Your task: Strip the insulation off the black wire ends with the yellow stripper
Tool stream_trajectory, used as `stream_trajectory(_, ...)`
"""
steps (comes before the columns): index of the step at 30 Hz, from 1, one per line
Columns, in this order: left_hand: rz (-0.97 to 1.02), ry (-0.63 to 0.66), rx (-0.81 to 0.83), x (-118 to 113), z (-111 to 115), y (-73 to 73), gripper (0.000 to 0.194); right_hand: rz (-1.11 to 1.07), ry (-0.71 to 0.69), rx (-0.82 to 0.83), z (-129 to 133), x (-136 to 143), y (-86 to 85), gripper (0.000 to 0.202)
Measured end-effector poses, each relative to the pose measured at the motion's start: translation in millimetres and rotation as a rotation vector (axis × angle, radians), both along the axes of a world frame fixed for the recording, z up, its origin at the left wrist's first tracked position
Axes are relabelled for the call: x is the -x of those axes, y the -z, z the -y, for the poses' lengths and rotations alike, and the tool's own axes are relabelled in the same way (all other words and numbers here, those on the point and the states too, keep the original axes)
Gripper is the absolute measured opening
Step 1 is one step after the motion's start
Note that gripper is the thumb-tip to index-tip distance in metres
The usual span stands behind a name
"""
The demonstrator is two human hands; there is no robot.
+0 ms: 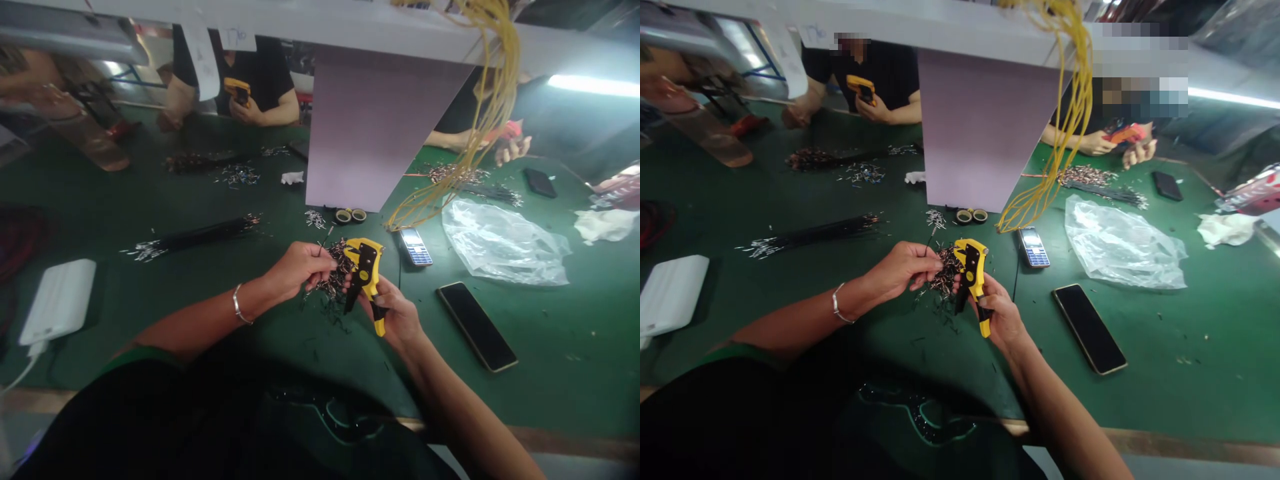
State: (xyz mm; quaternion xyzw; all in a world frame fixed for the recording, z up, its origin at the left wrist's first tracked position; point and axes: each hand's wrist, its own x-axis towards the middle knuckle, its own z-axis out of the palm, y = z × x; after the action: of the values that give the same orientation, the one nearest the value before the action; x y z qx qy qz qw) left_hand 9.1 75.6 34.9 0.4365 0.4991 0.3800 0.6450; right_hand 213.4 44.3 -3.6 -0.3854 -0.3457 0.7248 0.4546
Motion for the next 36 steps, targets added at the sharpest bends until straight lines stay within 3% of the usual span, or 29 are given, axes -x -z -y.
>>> stream_trajectory(13,0.006,-0.011,0.047,-9.5,5.9,13.6,0.02,0.145,-0.036,-0.132,8.9,3.4,9.9,0.059)
stream_trajectory(20,-0.001,-0.01,0.078,-14.5,10.6,9.2,0.024,0.185,-0.075,-0.249,11.0,2.5,21.6,0.058)
stream_trajectory(26,-0.026,0.064,0.083,-15.0,11.0,6.9,0.023,0.29,-0.045,-0.295,10.7,5.8,20.4,0.051)
stream_trajectory(36,-0.05,0.023,0.101,-14.0,8.7,7.0,0.022,0.314,-0.069,-0.322,11.8,3.6,22.5,0.053)
